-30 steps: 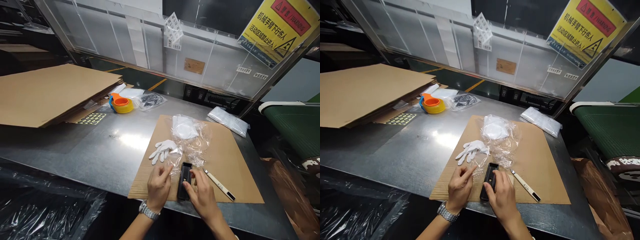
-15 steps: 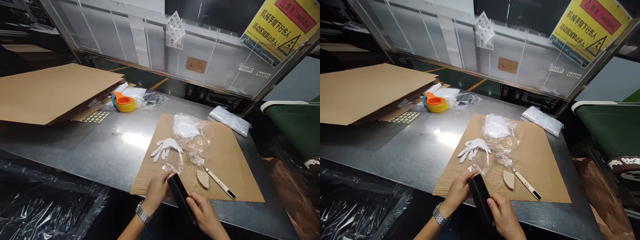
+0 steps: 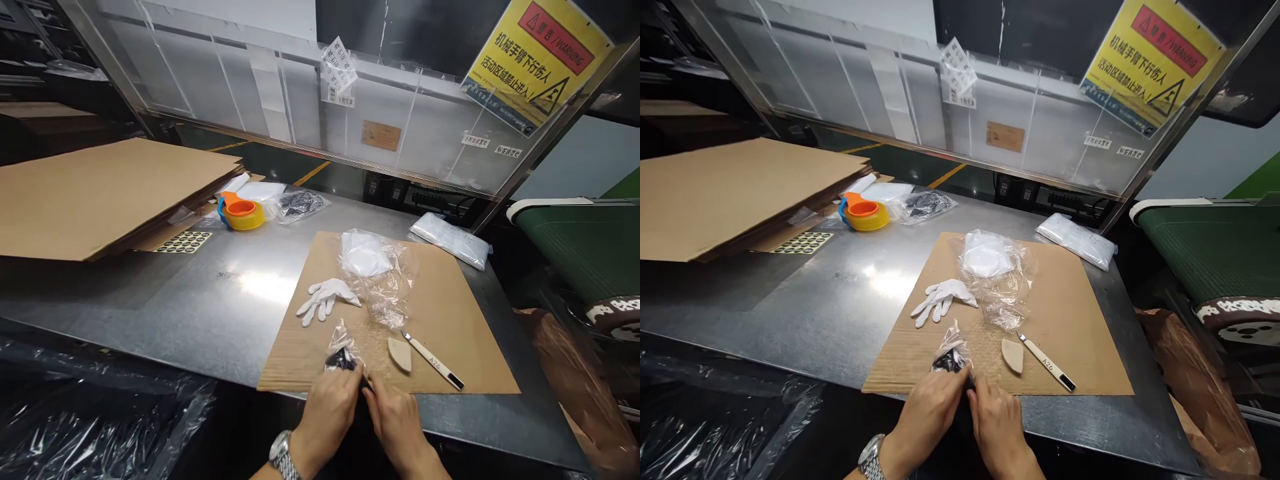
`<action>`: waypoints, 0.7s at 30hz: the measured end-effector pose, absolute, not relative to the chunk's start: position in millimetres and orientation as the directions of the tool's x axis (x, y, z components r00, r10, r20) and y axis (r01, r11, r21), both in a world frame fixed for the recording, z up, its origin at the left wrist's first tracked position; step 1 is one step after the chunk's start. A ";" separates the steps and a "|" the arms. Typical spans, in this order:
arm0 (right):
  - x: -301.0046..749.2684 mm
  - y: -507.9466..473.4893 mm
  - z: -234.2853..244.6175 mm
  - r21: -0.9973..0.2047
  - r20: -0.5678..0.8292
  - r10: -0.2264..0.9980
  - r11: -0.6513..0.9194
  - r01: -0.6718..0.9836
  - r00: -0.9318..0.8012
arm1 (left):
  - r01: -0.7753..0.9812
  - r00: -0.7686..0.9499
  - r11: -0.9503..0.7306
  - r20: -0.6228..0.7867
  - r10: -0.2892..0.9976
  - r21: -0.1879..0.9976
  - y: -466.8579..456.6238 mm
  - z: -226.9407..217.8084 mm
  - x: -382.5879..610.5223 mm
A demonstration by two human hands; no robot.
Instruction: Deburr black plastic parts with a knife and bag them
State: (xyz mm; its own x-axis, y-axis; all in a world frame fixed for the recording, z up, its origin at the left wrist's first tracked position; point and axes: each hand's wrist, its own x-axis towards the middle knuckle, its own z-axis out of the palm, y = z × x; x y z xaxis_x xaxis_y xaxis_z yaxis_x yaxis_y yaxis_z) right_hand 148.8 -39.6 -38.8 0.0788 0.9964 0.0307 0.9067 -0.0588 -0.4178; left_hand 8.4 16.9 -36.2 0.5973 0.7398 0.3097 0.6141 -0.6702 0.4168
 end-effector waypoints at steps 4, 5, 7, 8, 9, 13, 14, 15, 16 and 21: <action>150.4 -36.3 -26.8 -0.409 0.014 0.987 -0.141 0.902 0.161 | 0.511 0.704 -0.800 0.381 0.600 0.316 3.1 -18.7 13.0; 151.1 -36.3 -20.7 -0.404 0.009 0.985 -0.152 0.902 0.169 | 0.489 0.718 -0.827 0.411 0.562 0.276 2.5 -12.8 13.7; 153.8 -38.2 -3.8 -0.396 -0.001 0.985 -0.158 0.905 0.171 | 0.462 0.726 -0.864 0.474 0.498 0.200 4.9 1.0 15.2; 156.4 -40.2 6.7 -0.395 -0.003 0.986 -0.157 0.905 0.169 | 0.464 0.720 -0.867 0.491 0.490 0.185 7.6 8.8 16.1; 160.1 -43.2 17.9 -0.391 -0.001 0.987 -0.149 0.908 0.161 | 0.473 0.710 -0.859 0.493 0.503 0.195 11.0 17.1 17.3; 182.6 -63.1 49.7 -0.707 -0.048 0.993 -0.111 0.699 0.108 | 0.456 0.688 -0.808 0.427 0.586 0.374 22.8 49.6 27.0; 187.8 -70.0 50.3 -0.844 -0.083 0.986 -0.145 0.516 0.141 | 0.418 0.688 -0.810 0.439 0.578 0.411 23.6 55.6 31.4; 191.8 -77.4 47.4 -0.940 -0.133 0.972 -0.186 0.286 0.194 | 0.370 0.684 -0.822 0.472 0.556 0.432 23.0 60.1 36.7; 194.4 -85.2 41.7 -0.975 -0.194 0.948 -0.215 0.060 0.251 | 0.321 0.679 -0.840 0.511 0.526 0.438 21.2 62.8 42.9; 197.6 -122.5 3.3 -0.892 -0.316 0.913 -0.194 -0.409 0.257 | -0.014 0.787 -0.901 0.560 0.258 0.434 -1.7 51.3 84.4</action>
